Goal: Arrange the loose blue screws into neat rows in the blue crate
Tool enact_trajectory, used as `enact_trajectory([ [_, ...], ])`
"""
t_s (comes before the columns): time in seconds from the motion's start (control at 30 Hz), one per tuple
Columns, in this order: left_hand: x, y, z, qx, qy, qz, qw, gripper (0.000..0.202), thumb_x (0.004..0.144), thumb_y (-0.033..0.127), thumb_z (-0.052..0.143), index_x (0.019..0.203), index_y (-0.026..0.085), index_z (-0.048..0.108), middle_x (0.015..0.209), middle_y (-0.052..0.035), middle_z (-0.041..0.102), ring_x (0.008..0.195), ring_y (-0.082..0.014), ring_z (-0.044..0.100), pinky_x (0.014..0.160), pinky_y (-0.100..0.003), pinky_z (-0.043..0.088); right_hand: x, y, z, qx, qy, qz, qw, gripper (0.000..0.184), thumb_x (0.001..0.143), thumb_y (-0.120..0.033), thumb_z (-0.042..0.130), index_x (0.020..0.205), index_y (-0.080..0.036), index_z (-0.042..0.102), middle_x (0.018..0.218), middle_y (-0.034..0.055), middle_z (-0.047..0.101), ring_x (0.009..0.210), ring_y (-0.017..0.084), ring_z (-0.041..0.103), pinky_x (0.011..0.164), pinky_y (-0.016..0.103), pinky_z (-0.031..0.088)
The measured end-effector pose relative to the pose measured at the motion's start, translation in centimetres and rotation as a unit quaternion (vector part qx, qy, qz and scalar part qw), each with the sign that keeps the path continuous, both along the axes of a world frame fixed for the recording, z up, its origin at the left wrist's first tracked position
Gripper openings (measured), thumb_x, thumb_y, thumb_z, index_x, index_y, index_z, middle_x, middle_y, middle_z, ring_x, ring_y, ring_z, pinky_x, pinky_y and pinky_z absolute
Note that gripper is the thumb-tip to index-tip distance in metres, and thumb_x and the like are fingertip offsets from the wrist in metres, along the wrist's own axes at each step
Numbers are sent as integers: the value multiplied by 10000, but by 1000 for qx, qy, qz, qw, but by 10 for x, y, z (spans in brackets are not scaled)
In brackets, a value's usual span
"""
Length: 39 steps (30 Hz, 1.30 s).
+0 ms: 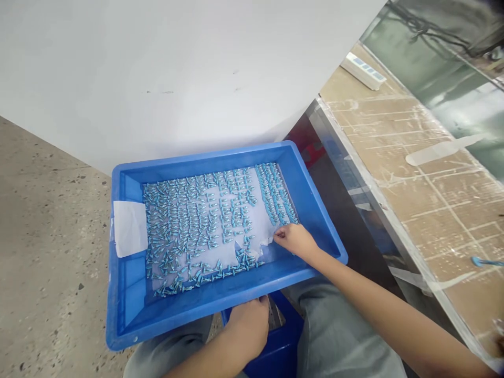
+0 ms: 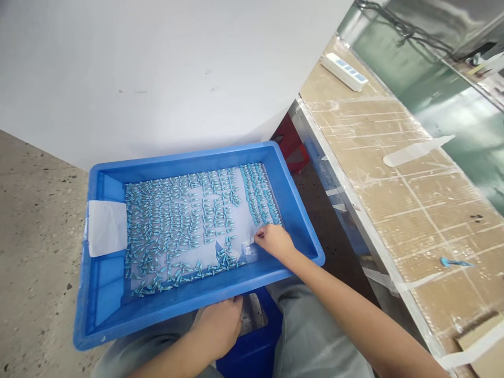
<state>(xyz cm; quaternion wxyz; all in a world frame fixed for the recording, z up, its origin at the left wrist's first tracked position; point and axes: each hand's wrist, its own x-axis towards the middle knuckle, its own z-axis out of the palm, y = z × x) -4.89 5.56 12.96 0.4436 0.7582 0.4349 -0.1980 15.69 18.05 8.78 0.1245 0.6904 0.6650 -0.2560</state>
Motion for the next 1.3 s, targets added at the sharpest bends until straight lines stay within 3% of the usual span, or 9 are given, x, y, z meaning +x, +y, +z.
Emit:
enact_trajectory([
  [0.2, 1, 5, 7, 2, 6, -10, 1000, 493, 826, 142, 544, 1315, 97, 596, 1282, -242, 635, 1230, -392, 573, 1065, -512, 451, 6, 5, -9, 18, -45, -18, 999, 254, 910, -352, 541, 893, -269, 780, 868, 33, 755, 831, 172, 694, 674, 220, 433],
  [0.37, 3, 8, 9, -8, 18, -3, 1000, 535, 824, 125, 537, 1356, 91, 570, 1313, -256, 617, 1213, -403, 585, 1040, -524, 473, 2, 8, -10, 22, -78, -17, 997, 285, 915, -381, 542, 812, -221, 755, 812, 74, 737, 828, 194, 695, 665, 237, 436],
  [0.5, 3, 7, 8, -14, 22, -1, 1000, 524, 819, 127, 546, 1341, 102, 587, 1294, -247, 634, 1179, -401, 608, 1010, -515, 495, 3, 7, -11, 17, -90, -14, 996, 285, 899, -381, 558, 746, -213, 729, 765, 79, 719, 802, 201, 693, 664, 247, 439],
  [0.67, 3, 8, 5, -7, 14, -14, 1000, 539, 819, 119, 546, 1356, 89, 576, 1325, -242, 617, 1232, -391, 578, 1078, -519, 450, 4, 11, -13, 23, -95, -21, 995, 287, 915, -367, 534, 777, -212, 731, 803, 93, 722, 838, 217, 698, 684, 261, 448],
  [0.8, 2, 5, 2, 1, 14, -3, 1000, 542, 820, 121, 541, 1361, 97, 575, 1335, -237, 612, 1257, -388, 560, 1089, -512, 443, 1, 7, -6, 24, -87, -20, 996, 291, 909, -379, 543, 797, -199, 742, 790, 108, 722, 835, 236, 698, 691, 273, 456],
  [0.97, 2, 3, 1, 17, 9, -11, 1000, 539, 821, 132, 536, 1356, 78, 571, 1305, -248, 622, 1213, -391, 585, 1060, -510, 463, -24, -2, 6, 18, -25, 6, 1000, 265, 911, -435, 569, 1019, -273, 748, 903, 32, 753, 882, 185, 697, 743, 240, 466],
  [1.1, 3, 5, 5, -3, 20, 0, 1000, 474, 833, 136, 525, 1295, 80, 617, 1267, -240, 647, 1214, -381, 585, 1060, -489, 455, -55, 0, -1, -11, 17, 25, 999, 272, 865, -500, 640, 969, -276, 755, 936, 15, 758, 886, 171, 696, 741, 222, 474],
  [1.3, 5, 7, 9, 9, 19, 2, 1000, 472, 835, 140, 521, 1295, 105, 621, 1275, -237, 643, 1184, -386, 592, 998, -484, 481, -72, 10, -19, -38, 22, 47, 998, 192, 857, -387, 639, 865, -247, 770, 886, 36, 757, 883, 182, 702, 729, 222, 473],
])
